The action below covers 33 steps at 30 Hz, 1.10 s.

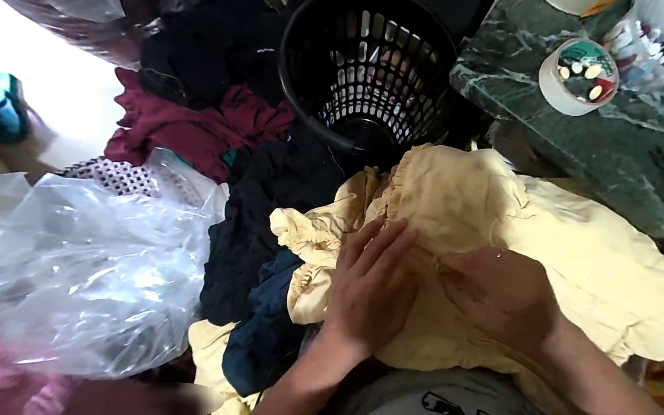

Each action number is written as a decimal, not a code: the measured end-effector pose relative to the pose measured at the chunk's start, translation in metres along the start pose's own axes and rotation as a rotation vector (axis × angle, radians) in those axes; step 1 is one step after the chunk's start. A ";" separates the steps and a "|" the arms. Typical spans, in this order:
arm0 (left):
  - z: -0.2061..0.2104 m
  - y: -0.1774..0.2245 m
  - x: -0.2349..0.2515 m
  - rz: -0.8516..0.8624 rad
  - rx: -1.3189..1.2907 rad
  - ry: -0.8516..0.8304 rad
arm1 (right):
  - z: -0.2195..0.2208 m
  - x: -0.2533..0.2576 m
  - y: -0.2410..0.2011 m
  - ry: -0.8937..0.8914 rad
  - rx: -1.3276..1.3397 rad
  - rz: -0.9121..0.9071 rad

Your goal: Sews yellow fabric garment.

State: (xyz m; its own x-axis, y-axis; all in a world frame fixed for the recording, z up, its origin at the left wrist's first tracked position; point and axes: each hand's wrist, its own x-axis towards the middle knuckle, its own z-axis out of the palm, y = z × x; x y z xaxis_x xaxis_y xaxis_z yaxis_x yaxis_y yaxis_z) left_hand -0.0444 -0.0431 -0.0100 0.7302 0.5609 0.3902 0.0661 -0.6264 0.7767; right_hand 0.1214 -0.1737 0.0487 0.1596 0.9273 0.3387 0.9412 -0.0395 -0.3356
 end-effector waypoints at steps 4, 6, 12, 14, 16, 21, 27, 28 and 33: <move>0.005 -0.008 0.005 0.019 -0.015 -0.049 | 0.011 -0.001 0.001 0.064 -0.088 -0.049; 0.005 -0.011 0.003 0.012 -0.027 -0.045 | 0.012 0.001 0.001 0.067 -0.102 -0.085; 0.006 -0.014 0.001 0.005 -0.063 -0.035 | 0.009 0.006 0.005 0.033 0.066 -0.014; 0.005 -0.015 0.001 0.004 -0.085 -0.041 | 0.002 0.008 0.005 0.051 0.249 0.094; 0.006 -0.015 0.000 0.014 -0.104 -0.042 | -0.002 0.010 0.002 0.071 0.363 0.153; 0.007 -0.016 0.001 0.008 -0.099 -0.029 | 0.007 0.006 -0.009 0.093 0.280 0.118; 0.003 -0.018 0.001 -0.006 -0.059 -0.017 | 0.027 -0.011 -0.003 0.100 0.076 -0.010; 0.003 -0.018 0.000 -0.015 -0.070 -0.010 | 0.028 -0.012 -0.001 0.104 0.063 -0.020; -0.005 -0.018 0.001 -0.205 -0.268 0.047 | 0.023 -0.018 -0.001 0.098 -0.039 -0.079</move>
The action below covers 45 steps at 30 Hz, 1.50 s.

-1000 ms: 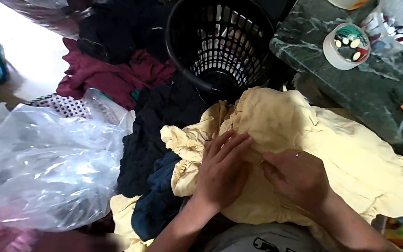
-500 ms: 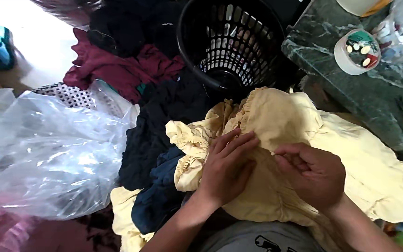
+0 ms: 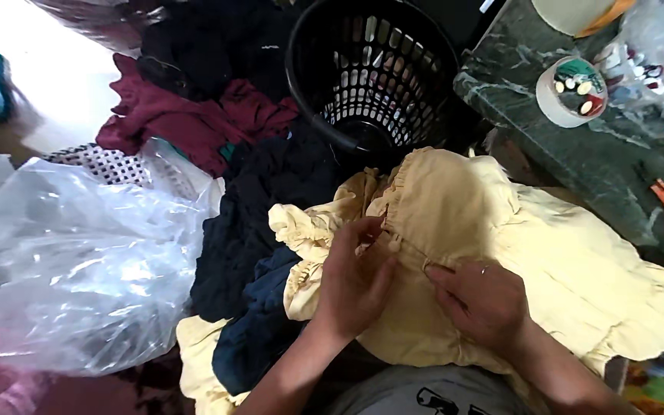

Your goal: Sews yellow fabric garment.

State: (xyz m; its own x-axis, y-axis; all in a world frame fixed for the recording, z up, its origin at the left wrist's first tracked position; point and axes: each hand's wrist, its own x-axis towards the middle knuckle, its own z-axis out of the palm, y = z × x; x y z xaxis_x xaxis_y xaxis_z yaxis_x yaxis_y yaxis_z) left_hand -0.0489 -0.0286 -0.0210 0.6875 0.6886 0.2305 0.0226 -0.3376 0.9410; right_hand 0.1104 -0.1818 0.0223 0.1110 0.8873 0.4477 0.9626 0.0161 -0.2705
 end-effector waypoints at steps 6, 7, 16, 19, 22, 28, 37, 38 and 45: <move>-0.021 0.021 0.018 -0.412 -0.102 -0.267 | -0.003 -0.007 -0.008 -0.007 -0.059 0.012; -0.024 0.025 0.023 -0.463 -0.092 -0.324 | -0.002 -0.007 -0.009 0.003 -0.056 0.018; -0.017 0.055 0.044 -0.701 -0.116 -0.416 | 0.001 -0.012 -0.010 0.017 -0.037 0.043; -0.005 0.055 0.039 -0.710 -0.156 -0.292 | 0.002 -0.013 -0.010 0.024 -0.014 0.061; 0.000 0.053 0.032 -0.661 -0.243 -0.220 | 0.001 -0.012 -0.011 0.040 0.053 0.092; -0.007 0.054 0.030 -0.570 -0.335 -0.321 | -0.006 -0.008 -0.014 0.076 0.317 0.198; -0.005 0.060 0.029 -0.605 -0.451 -0.285 | -0.041 0.003 -0.035 -0.025 0.686 0.425; -0.005 0.061 0.028 -0.594 -0.464 -0.291 | -0.038 0.004 -0.034 -0.001 0.655 0.411; -0.006 0.067 0.026 -0.524 -0.538 -0.313 | -0.032 0.007 -0.033 0.076 0.326 0.427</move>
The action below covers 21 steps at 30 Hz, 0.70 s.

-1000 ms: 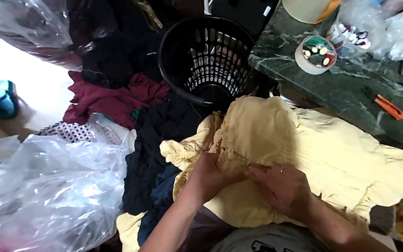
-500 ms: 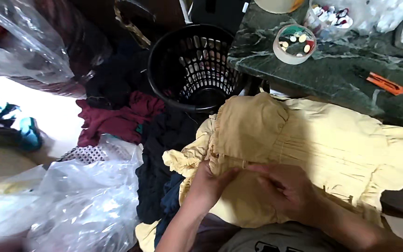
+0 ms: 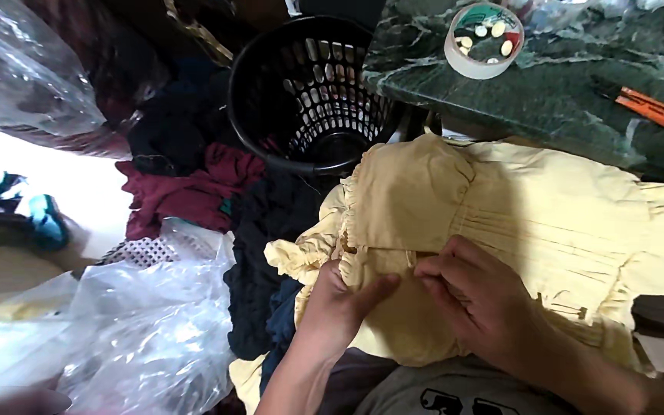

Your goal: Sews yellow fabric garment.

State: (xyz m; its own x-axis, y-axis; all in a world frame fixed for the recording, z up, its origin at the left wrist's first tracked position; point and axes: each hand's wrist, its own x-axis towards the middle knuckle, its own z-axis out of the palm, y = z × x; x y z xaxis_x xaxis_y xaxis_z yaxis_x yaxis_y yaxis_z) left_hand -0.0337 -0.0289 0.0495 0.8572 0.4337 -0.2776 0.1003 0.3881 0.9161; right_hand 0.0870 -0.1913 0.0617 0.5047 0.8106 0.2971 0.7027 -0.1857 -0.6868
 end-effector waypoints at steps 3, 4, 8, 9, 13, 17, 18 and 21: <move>0.000 0.000 0.000 0.010 -0.001 -0.014 | -0.002 0.000 -0.001 0.011 -0.024 0.002; -0.001 0.001 0.000 0.007 0.004 -0.013 | -0.003 0.000 -0.001 0.013 -0.026 0.002; -0.001 -0.001 0.000 0.000 -0.010 -0.018 | -0.003 -0.001 -0.001 0.013 -0.006 0.005; -0.002 -0.001 0.000 0.001 -0.016 -0.021 | -0.003 -0.001 -0.001 0.013 -0.004 0.006; -0.002 -0.001 0.000 0.002 -0.012 -0.022 | -0.004 -0.001 -0.002 0.005 0.000 0.005; -0.001 -0.001 0.000 0.000 -0.020 -0.015 | -0.005 0.000 -0.003 -0.009 0.000 0.006; -0.001 -0.001 0.000 -0.002 -0.020 -0.010 | -0.006 0.000 -0.004 -0.009 -0.003 0.007; 0.000 -0.001 0.000 -0.011 -0.013 0.001 | -0.006 0.001 -0.005 -0.008 -0.010 0.009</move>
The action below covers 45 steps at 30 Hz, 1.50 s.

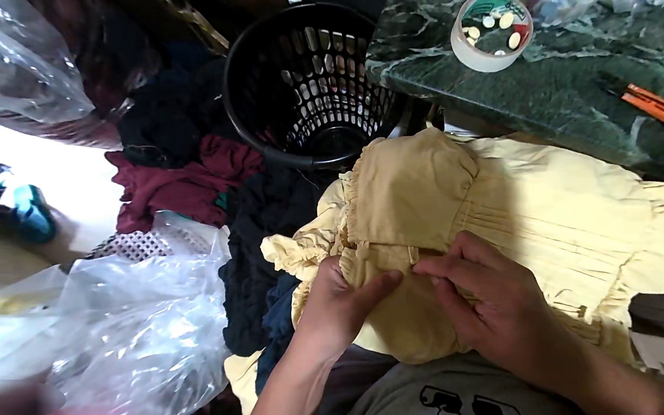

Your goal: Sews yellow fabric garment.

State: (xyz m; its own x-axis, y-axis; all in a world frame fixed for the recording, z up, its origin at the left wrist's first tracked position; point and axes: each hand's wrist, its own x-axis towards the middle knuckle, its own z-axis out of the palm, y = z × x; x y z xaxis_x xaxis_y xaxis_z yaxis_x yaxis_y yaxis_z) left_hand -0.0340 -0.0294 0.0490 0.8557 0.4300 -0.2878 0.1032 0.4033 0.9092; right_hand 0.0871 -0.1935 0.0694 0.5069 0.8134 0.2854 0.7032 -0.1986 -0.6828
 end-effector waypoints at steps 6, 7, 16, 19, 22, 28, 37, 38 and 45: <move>0.001 0.001 0.000 0.009 -0.005 -0.004 | -0.003 0.001 0.001 -0.014 0.017 -0.005; 0.001 0.001 0.000 0.010 -0.007 -0.006 | -0.003 0.002 0.001 -0.016 0.024 -0.007; 0.001 0.002 0.000 -0.001 -0.005 -0.006 | -0.006 0.003 0.002 -0.026 0.017 -0.014; 0.001 0.003 0.000 -0.001 -0.003 -0.006 | -0.007 0.003 0.002 -0.033 0.037 -0.011; 0.002 0.003 0.000 -0.001 0.002 -0.005 | -0.008 0.004 0.002 -0.042 0.060 -0.002; 0.002 0.003 0.000 0.014 0.012 -0.011 | -0.009 0.004 -0.001 -0.037 0.048 0.001; 0.002 0.002 -0.001 0.038 0.022 -0.006 | -0.008 0.004 -0.003 -0.034 -0.011 -0.005; 0.002 0.002 -0.001 0.038 0.029 -0.003 | -0.007 0.004 -0.004 -0.032 -0.010 0.001; 0.005 0.002 -0.001 0.015 0.005 0.026 | -0.001 0.003 -0.001 -0.016 0.073 0.022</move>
State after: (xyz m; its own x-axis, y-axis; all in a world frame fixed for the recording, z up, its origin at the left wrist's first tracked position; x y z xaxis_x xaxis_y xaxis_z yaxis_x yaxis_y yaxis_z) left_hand -0.0325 -0.0329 0.0523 0.8438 0.4568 -0.2818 0.0932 0.3923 0.9151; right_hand 0.0881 -0.1915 0.0719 0.5134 0.8179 0.2598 0.6537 -0.1766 -0.7358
